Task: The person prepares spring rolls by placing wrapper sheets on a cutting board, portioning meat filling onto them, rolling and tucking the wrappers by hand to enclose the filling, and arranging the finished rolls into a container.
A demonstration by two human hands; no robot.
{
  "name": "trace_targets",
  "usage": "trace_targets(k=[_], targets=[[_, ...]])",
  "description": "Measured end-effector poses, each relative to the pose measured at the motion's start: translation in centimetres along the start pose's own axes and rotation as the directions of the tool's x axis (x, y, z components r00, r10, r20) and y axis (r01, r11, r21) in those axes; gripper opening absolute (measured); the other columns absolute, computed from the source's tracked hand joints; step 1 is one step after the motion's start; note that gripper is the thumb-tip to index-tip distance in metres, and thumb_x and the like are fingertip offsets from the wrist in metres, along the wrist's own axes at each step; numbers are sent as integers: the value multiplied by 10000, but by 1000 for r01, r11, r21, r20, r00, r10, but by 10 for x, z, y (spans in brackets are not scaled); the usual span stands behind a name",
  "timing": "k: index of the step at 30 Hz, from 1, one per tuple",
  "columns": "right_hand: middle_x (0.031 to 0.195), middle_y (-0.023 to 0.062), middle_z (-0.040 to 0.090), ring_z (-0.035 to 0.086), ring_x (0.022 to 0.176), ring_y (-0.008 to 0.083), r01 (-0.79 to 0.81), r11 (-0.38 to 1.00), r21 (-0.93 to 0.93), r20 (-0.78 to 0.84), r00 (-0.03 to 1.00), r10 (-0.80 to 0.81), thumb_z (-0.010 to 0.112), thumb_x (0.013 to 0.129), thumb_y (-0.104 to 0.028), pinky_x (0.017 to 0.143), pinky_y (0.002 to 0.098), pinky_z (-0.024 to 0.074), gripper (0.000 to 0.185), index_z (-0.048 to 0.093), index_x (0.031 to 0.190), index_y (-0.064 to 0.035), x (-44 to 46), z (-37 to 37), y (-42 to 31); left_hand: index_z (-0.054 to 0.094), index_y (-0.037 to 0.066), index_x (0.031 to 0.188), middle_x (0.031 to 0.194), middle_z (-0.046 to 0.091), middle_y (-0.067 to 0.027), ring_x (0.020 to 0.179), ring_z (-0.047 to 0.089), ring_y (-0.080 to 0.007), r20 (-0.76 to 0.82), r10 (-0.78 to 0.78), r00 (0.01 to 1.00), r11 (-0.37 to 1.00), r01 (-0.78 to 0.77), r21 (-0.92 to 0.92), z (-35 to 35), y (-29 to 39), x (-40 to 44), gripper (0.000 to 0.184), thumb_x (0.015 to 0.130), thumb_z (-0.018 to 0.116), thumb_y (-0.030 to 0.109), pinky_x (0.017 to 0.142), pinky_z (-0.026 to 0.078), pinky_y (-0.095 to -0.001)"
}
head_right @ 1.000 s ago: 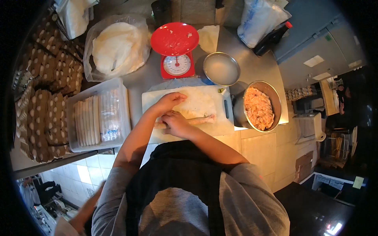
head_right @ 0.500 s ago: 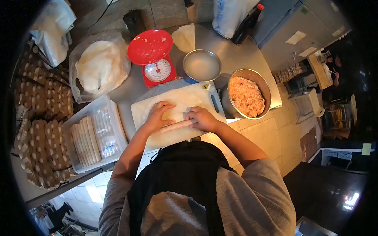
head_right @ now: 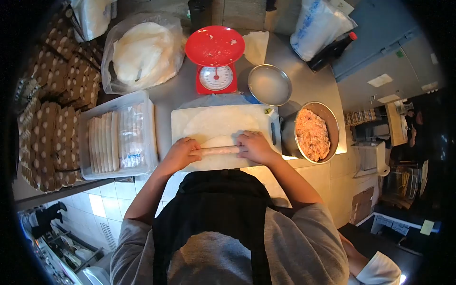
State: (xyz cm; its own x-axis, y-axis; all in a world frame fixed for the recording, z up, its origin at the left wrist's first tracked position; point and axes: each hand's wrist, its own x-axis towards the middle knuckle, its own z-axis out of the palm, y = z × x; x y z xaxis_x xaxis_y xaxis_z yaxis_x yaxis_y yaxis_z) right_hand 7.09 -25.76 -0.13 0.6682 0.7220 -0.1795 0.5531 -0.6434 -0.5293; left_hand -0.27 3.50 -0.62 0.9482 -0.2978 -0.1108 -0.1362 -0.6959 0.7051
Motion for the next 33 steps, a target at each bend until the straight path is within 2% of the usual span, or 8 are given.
trace_targets(k=[6,9,12,13,16,22,28,33], targets=[[960,52,627,586,959,258,-266,940,214,269,941,205,817,637,-282,807,392,420,375,631,922,-123,18,-21,15,650,73,942,908,662,-115,925,613,-303,127,-64,990,998,63,10,-13,-9,19,273,716,760,181,803,488,-403],[1050,79,636,599,992,282,-101,993,-68,-104,990,94,790,668,-214,815,395,455,374,644,995,-107,25,-30,11,650,59,1012,1004,670,-122,992,602,-324,19,-15,1000,984,11,178,-31,6,30,276,771,717,175,886,470,-409],[1102,104,632,594,1046,292,113,994,7,-303,947,-105,741,704,-132,901,425,457,366,648,1057,-101,26,-9,3,645,70,1096,1155,629,-141,1093,570,-330,-127,148,981,989,-144,39,2,8,33,302,805,678,145,976,436,-401],[1211,134,590,542,1154,298,137,979,148,-236,967,-100,700,731,-88,1015,462,396,446,611,1168,-78,20,2,-3,588,60,1227,1310,539,-156,1221,502,-318,-3,145,989,989,-145,20,10,14,26,405,833,647,134,1060,381,-409],[1342,150,507,442,1286,306,227,952,-205,-153,953,-261,702,743,-148,1101,462,312,582,519,1284,-40,-11,15,-30,515,29,1309,1380,480,-151,1310,425,-303,-80,280,957,946,-260,195,39,21,-4,489,854,633,164,1111,320,-436],[1449,152,404,343,1369,305,212,942,-262,-71,969,-238,652,816,-310,1142,483,222,699,392,1392,-12,-11,19,-24,342,6,1429,1484,345,-162,1411,267,-297,44,262,964,922,-263,283,38,10,0,674,876,611,283,1166,188,-451],[1487,153,356,326,1381,305,42,897,-440,-292,938,-187,579,861,-434,1143,504,196,745,351,1420,2,65,-7,3,270,-8,1458,1515,286,-182,1426,228,-316,-160,145,976,893,-60,446,9,-2,75,854,824,646,424,1173,148,-460],[1494,160,341,281,1406,302,159,909,-386,-118,968,-219,626,825,-421,1148,495,190,783,343,1425,-5,22,3,-12,338,3,1428,1471,359,-171,1380,315,-329,-133,255,958,893,-181,412,25,13,36,776,787,691,264,1146,227,-468]])
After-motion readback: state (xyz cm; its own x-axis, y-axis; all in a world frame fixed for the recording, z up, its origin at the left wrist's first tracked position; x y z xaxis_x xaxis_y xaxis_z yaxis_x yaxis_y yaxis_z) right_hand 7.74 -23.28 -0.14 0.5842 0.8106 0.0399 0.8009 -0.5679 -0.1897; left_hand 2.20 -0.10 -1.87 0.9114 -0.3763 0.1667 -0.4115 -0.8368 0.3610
